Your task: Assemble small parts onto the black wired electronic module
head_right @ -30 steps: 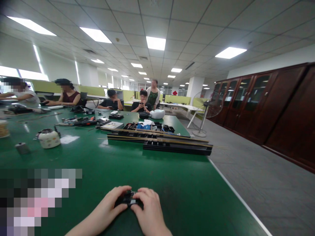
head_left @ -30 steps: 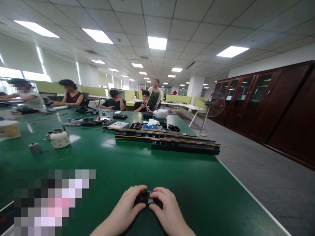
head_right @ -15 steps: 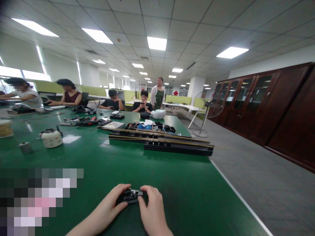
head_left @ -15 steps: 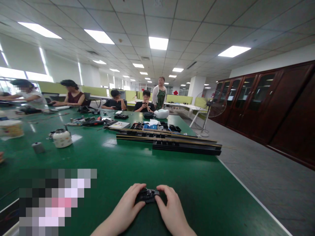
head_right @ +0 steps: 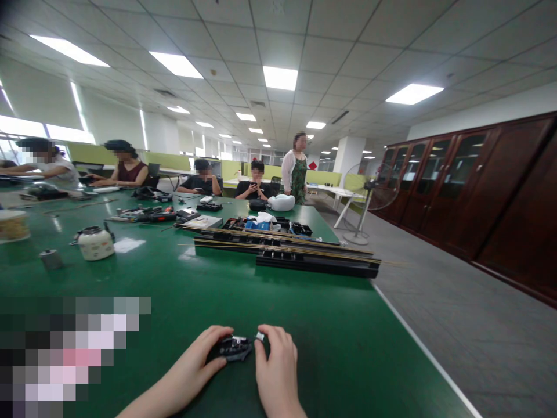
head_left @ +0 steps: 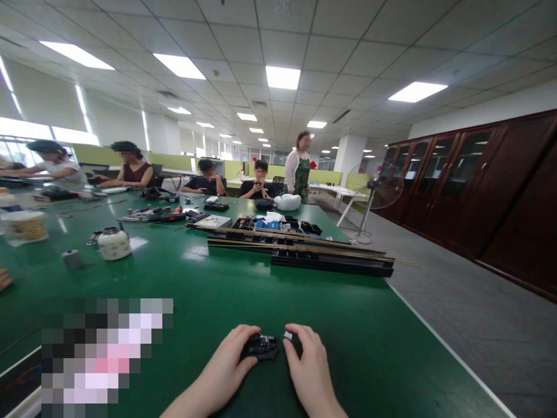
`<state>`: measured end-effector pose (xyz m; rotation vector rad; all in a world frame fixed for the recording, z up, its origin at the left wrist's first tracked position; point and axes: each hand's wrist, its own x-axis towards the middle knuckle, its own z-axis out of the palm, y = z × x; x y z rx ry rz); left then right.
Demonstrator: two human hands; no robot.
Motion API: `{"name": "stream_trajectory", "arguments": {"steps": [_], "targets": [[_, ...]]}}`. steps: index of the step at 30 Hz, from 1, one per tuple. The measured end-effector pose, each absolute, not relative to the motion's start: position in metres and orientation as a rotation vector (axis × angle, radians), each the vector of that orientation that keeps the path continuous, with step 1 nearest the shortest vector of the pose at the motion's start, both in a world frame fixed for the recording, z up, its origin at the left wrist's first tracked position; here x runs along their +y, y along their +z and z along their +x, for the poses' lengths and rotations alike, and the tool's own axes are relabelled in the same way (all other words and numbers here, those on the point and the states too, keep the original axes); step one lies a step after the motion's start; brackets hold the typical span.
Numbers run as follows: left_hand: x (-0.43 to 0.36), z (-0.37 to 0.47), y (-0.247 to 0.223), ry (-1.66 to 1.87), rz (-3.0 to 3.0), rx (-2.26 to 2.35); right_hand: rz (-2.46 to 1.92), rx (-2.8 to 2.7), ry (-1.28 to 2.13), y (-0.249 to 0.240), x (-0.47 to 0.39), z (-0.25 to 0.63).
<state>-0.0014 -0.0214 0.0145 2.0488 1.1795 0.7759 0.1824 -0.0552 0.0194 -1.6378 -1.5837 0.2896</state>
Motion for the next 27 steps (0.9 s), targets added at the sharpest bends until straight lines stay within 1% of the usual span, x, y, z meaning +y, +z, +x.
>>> {"name": "stream_trajectory", "arguments": {"steps": [11, 27], "targets": [[-0.0197, -0.0029, 0.0145, 0.761, 2.024, 1.210, -1.610, -1.531, 0.220, 0.0151, -0.0534, 0.1820], [-0.0200, -0.0022, 0.0133, 0.747, 2.023, 1.202, -1.587, -1.674, 0.362, 0.0180, -0.0565, 0.1738]]}}
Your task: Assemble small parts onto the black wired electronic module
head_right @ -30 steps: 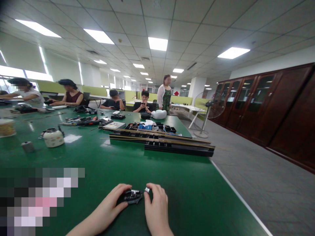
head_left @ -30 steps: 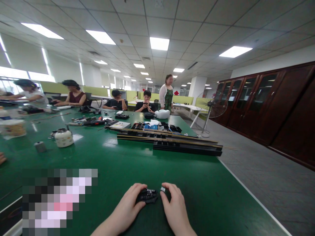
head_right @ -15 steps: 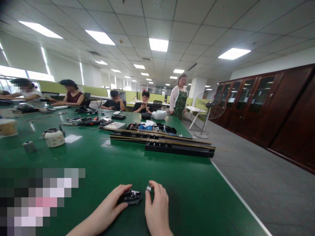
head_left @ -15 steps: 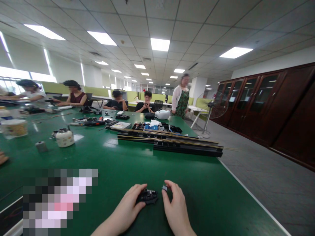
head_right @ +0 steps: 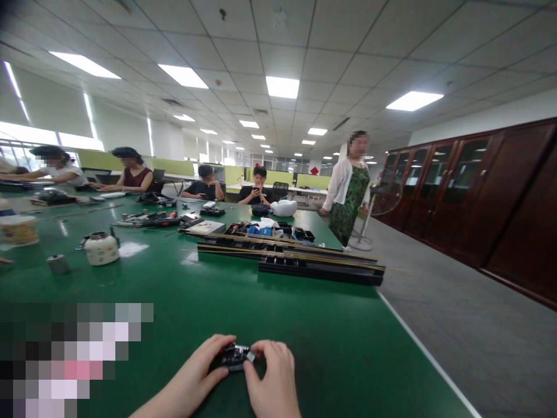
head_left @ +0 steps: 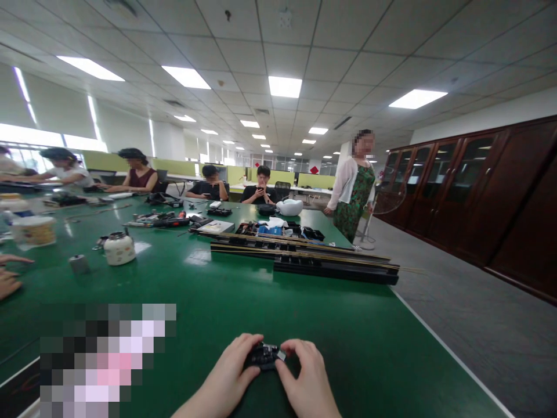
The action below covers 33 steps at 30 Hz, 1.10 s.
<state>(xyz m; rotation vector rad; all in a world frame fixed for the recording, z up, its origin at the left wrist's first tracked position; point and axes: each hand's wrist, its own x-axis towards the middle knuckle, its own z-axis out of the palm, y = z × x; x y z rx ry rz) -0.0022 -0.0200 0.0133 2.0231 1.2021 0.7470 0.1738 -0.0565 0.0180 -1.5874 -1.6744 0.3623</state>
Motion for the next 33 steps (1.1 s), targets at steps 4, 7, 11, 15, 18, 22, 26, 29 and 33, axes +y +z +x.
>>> {"name": "stream_trajectory", "arguments": {"steps": [4, 7, 11, 15, 18, 22, 26, 29, 33], "targets": [[-0.020, -0.002, 0.014, 0.754, 2.032, 1.180, -1.509, -1.675, 0.415, 0.018, -0.058, 0.168], [-0.019, -0.002, 0.013, 0.765, 2.033, 1.179, -1.478, -1.702, 0.461, 0.022, -0.059, 0.168], [-0.019, -0.002, 0.009, 0.773, 2.049, 1.172, -1.423, -1.758, 0.457, 0.027, -0.060, 0.170], [-0.018, -0.002, 0.008, 0.758, 2.057, 1.175, -1.428, -1.800, 0.400, 0.028, -0.060, 0.170], [-0.017, -0.002, 0.009, 0.740, 2.050, 1.177, -1.495, -1.802, 0.369, 0.029, -0.061, 0.170], [-0.016, -0.003, 0.009, 0.761, 2.051, 1.159, -1.531, -1.849, 0.346, 0.029, -0.062, 0.170], [-0.018, -0.002, 0.010, 0.746, 2.058, 1.172, -1.563, -1.883, 0.325, 0.024, -0.061, 0.168], [-0.020, -0.002, 0.013, 0.732, 2.059, 1.180, -1.592, -1.827, 0.286, 0.019, -0.058, 0.165], [-0.021, -0.002, 0.013, 0.735, 2.064, 1.173, -1.601, -1.850, 0.309, 0.022, -0.058, 0.165]]}}
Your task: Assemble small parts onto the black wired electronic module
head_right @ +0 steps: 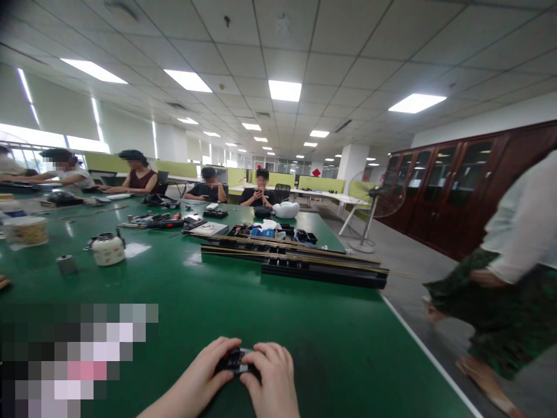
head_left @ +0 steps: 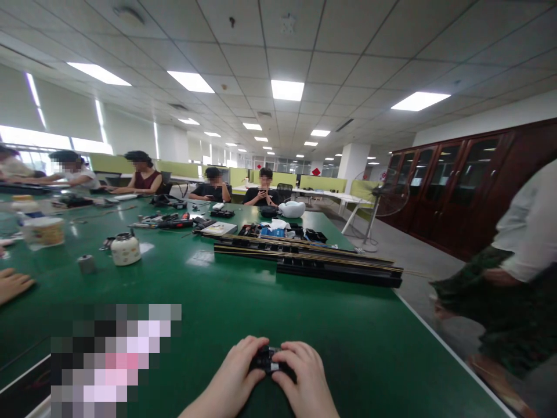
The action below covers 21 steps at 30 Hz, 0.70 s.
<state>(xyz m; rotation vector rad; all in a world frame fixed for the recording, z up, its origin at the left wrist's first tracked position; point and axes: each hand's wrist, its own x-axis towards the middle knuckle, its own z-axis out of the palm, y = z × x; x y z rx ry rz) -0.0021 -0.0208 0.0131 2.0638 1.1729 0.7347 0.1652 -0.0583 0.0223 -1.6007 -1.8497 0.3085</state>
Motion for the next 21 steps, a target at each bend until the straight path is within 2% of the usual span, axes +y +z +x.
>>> {"name": "stream_trajectory", "arguments": {"steps": [21], "targets": [[-0.016, -0.003, 0.000, 0.848, 2.072, 1.117, -1.633, -1.853, 0.458, 0.021, -0.057, 0.172]]}}
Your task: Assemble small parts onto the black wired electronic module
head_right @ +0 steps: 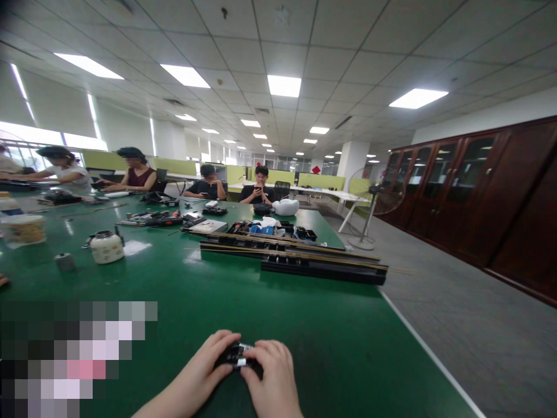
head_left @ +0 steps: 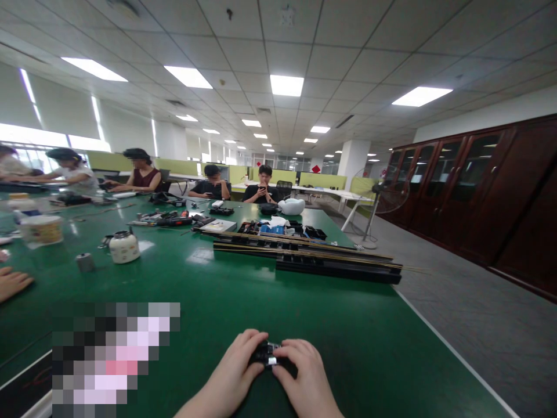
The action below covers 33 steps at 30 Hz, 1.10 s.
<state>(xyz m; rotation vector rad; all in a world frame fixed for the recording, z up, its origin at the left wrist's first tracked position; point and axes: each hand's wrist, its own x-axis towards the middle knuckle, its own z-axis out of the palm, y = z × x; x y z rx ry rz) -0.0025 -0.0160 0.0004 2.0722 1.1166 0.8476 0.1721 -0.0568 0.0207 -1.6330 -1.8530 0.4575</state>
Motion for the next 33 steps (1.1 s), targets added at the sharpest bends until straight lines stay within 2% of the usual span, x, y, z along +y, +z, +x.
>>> {"name": "stream_trajectory", "arguments": {"steps": [25, 33], "targets": [[-0.0184, -0.0019, 0.0091, 0.717, 2.103, 1.132, -1.603, -1.886, 0.460, 0.0226, -0.0567, 0.1716], [-0.0184, -0.0029, 0.0059, 0.792, 2.122, 1.112, -1.593, -1.931, 0.466, 0.0258, -0.0579, 0.1713]]}}
